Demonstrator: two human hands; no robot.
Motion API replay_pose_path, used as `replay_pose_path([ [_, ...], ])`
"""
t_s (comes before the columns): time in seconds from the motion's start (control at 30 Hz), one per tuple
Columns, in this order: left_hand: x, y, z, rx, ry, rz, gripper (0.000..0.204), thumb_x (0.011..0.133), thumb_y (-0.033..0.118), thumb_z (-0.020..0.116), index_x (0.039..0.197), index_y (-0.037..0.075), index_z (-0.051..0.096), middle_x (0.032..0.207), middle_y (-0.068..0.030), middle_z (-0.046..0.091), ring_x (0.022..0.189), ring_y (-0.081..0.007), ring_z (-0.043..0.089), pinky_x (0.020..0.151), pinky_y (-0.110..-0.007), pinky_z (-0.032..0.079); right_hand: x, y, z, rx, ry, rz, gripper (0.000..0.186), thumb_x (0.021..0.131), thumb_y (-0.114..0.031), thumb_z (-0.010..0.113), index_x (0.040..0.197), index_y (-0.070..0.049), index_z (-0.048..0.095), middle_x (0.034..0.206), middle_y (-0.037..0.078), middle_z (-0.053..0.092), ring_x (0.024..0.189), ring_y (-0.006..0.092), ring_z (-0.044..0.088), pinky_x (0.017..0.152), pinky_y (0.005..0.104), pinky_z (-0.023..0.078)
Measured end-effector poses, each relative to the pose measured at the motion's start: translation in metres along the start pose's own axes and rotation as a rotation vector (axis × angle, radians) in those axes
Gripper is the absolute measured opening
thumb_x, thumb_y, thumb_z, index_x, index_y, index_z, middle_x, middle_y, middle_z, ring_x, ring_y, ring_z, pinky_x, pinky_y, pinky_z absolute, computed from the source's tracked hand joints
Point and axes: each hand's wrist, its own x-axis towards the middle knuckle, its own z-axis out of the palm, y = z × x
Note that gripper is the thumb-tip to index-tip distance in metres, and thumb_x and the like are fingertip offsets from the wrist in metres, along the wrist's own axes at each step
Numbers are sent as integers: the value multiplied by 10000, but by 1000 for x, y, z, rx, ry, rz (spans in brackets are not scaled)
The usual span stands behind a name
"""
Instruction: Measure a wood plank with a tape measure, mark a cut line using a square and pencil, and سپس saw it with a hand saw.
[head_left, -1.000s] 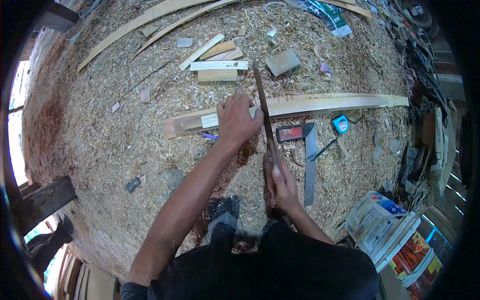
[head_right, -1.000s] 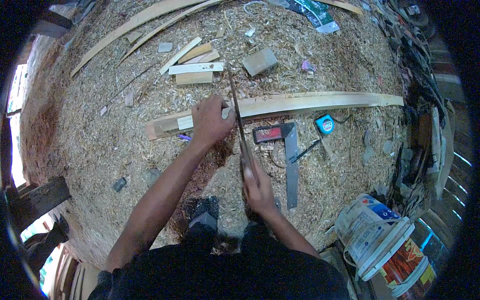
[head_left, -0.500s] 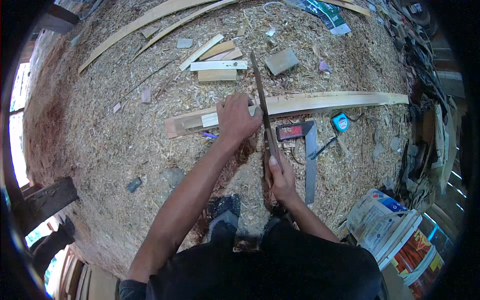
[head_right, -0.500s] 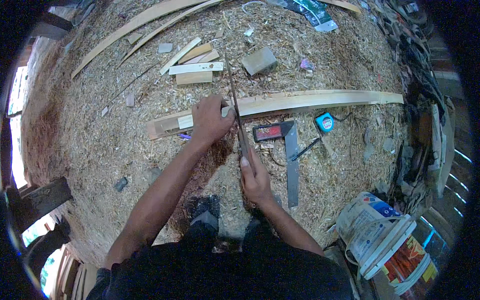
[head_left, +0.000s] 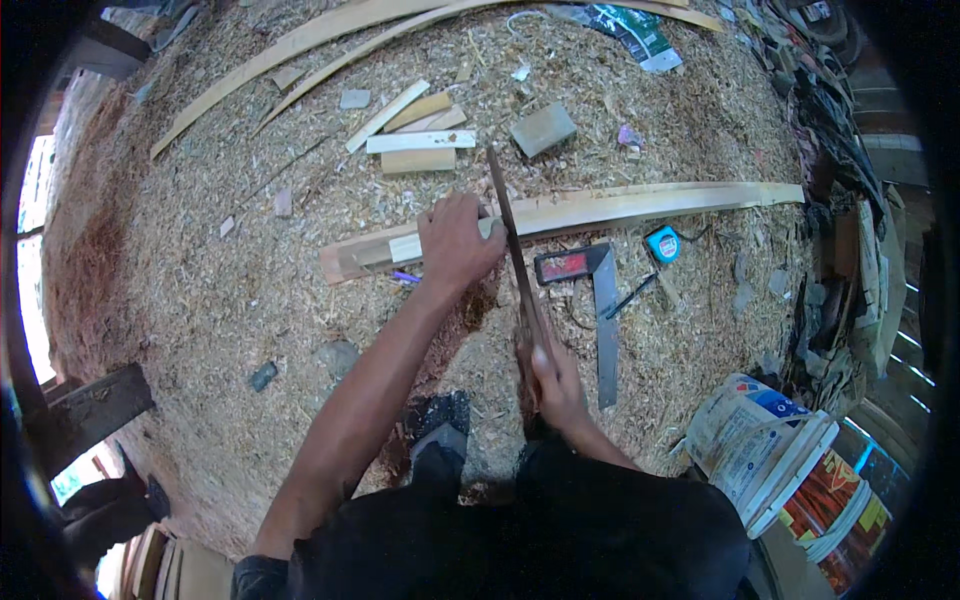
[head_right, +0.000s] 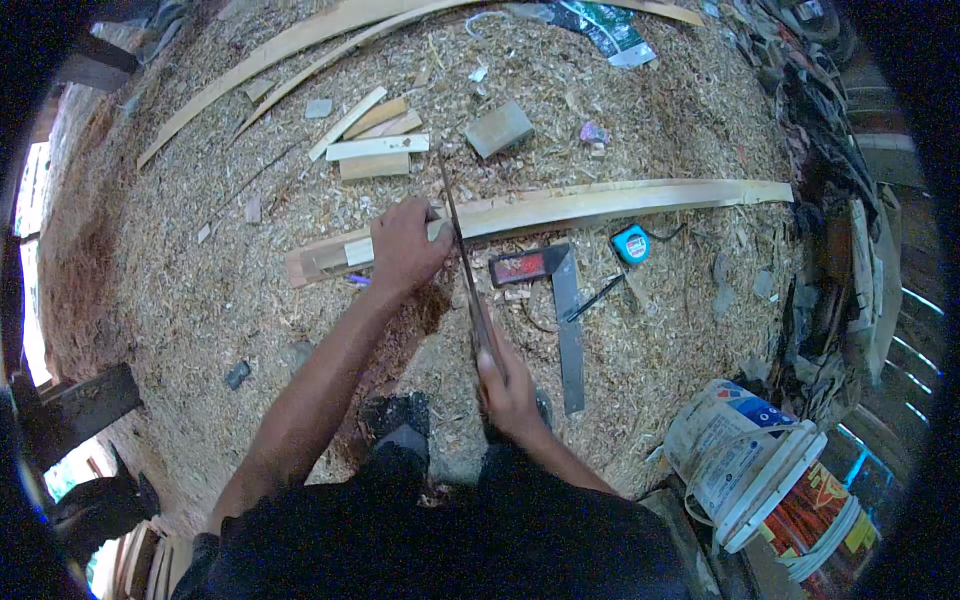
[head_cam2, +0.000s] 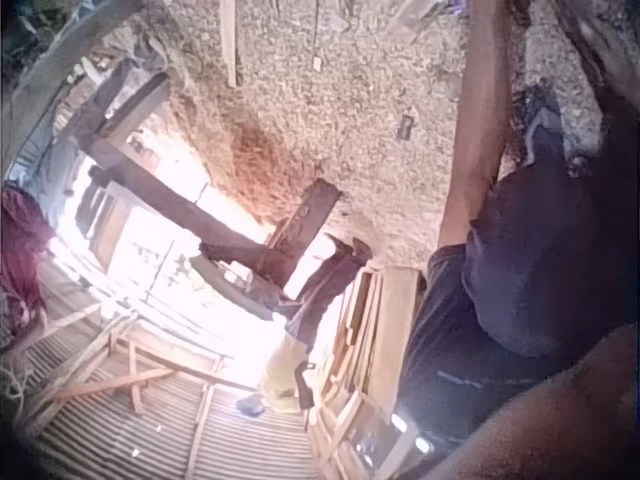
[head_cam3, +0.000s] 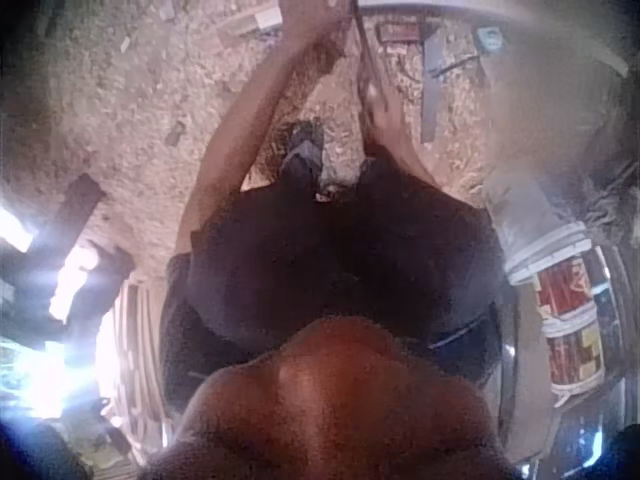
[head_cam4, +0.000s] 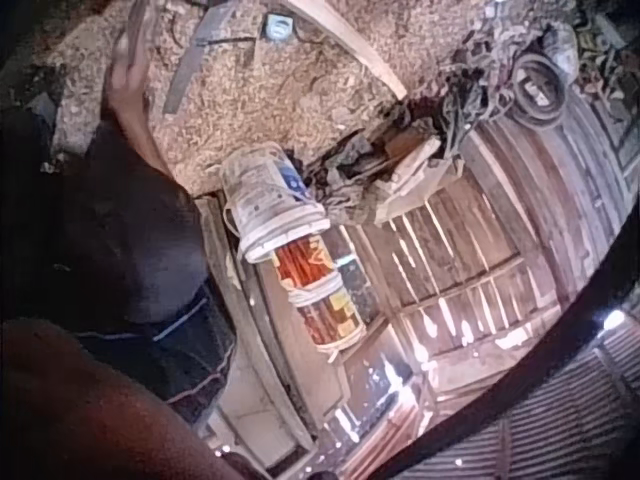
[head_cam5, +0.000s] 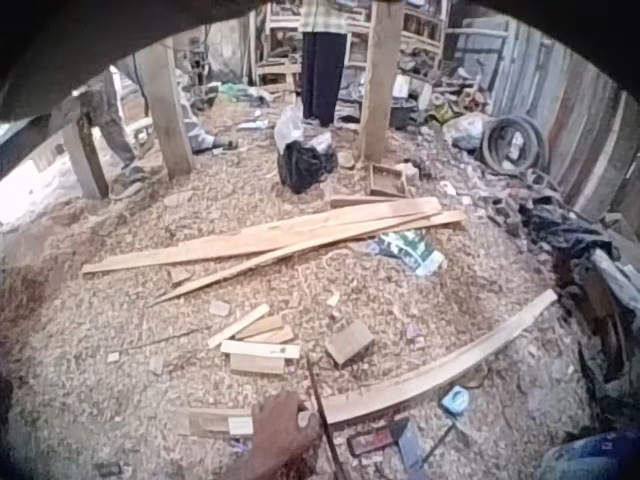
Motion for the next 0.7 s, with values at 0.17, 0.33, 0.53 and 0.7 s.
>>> replay_pose_path([
  [0.17,0,1,5,47,41,34,297,823,308,671,997,80,594,988,-117,597,1007,-338,569,912,-498,376,-5,-24,-3,5,39,-53,649,1049,-418,476,1527,17,412,796,-26,552,582,82,448,540,252,357],
  [0.33,-5,-9,2,-16,-35,29,293,822,284,682,1022,85,601,993,-138,598,1028,-354,569,923,-515,380,33,-19,2,-156,79,33,647,1049,-379,458,1482,100,420,1353,233,580,1177,279,581,1053,368,419],
  [0.53,-8,2,2,5,-27,8,274,835,295,681,986,77,611,1034,-141,607,1079,-340,566,922,-494,366,-22,-5,3,66,28,14,674,1058,-416,445,1510,82,389,1457,245,521,1336,299,498,1118,374,362],
  [0.7,-3,-7,-1,-49,-19,15,241,822,266,676,969,85,615,1005,-136,606,1025,-346,579,902,-496,370,34,-20,0,27,-32,73,639,1078,-370,424,1538,67,347,1466,233,518,1357,291,486,1138,374,344],
])
